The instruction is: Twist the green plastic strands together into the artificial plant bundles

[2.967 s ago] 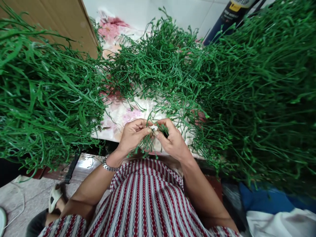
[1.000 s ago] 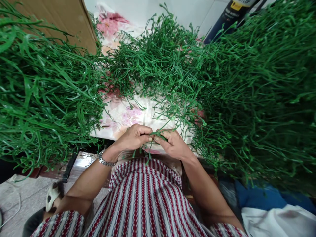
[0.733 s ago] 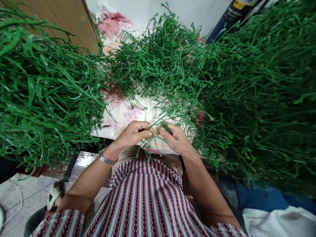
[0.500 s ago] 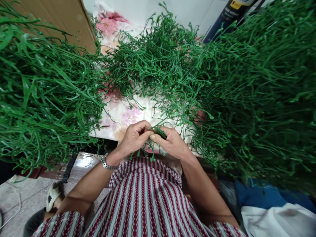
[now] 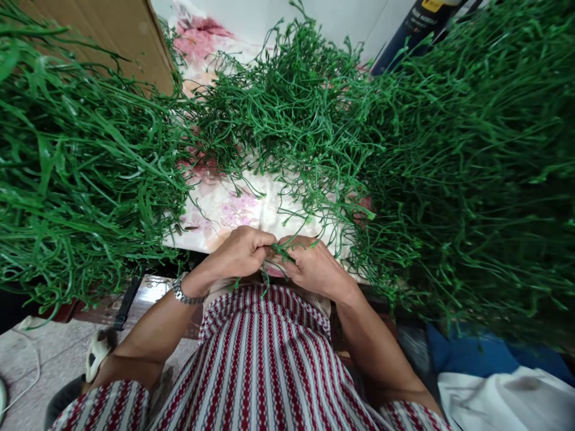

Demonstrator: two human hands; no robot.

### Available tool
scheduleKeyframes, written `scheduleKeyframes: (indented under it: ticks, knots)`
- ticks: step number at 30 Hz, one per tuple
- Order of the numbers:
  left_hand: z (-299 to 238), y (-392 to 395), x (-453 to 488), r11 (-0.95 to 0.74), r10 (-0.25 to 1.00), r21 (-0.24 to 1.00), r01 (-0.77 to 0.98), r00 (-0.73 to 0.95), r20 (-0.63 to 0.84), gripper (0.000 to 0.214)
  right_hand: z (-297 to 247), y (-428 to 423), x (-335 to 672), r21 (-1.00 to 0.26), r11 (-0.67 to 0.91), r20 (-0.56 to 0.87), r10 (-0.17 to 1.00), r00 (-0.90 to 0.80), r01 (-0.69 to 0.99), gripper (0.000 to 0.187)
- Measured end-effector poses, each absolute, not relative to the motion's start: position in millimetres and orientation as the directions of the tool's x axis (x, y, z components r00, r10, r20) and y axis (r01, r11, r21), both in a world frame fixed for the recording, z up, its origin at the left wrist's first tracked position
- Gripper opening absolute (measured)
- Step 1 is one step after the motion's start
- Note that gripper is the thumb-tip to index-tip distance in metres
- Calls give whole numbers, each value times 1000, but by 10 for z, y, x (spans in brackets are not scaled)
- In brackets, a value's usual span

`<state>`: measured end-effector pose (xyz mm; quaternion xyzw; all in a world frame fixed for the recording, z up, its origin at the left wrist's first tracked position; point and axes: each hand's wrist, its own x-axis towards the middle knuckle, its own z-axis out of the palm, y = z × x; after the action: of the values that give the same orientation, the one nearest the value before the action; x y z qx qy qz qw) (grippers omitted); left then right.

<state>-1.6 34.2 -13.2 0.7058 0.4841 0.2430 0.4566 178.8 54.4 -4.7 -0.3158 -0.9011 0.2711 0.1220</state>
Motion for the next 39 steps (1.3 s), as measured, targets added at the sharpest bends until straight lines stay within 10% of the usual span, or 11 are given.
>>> scheduleKeyframes:
  ticks: [4,11,17,26,39]
  knots:
    - [-177,356,-65,95,886,989,117,442,-138,20,-47,606,1848,-839,433,109,728,-677,330,18]
    - [-178,385,2,157,968,975,-155,220,-121,22,-40,627,1795,-905,331,89,762,-641,267,25]
    - [-212,348,148,68,998,991,-114,11,-67,25,-117,549,1710,-990,-14,-84,858,-507,142,30]
    - [-210,294,319,-44,976,993,111,-207,66,16,-145,499,1622,-988,-113,-152,857,-493,109,33]
    - [-244,347,364,201,973,784,-587,28,-228,28,-218,520,1632,-958,-230,-127,876,-466,-172,25]
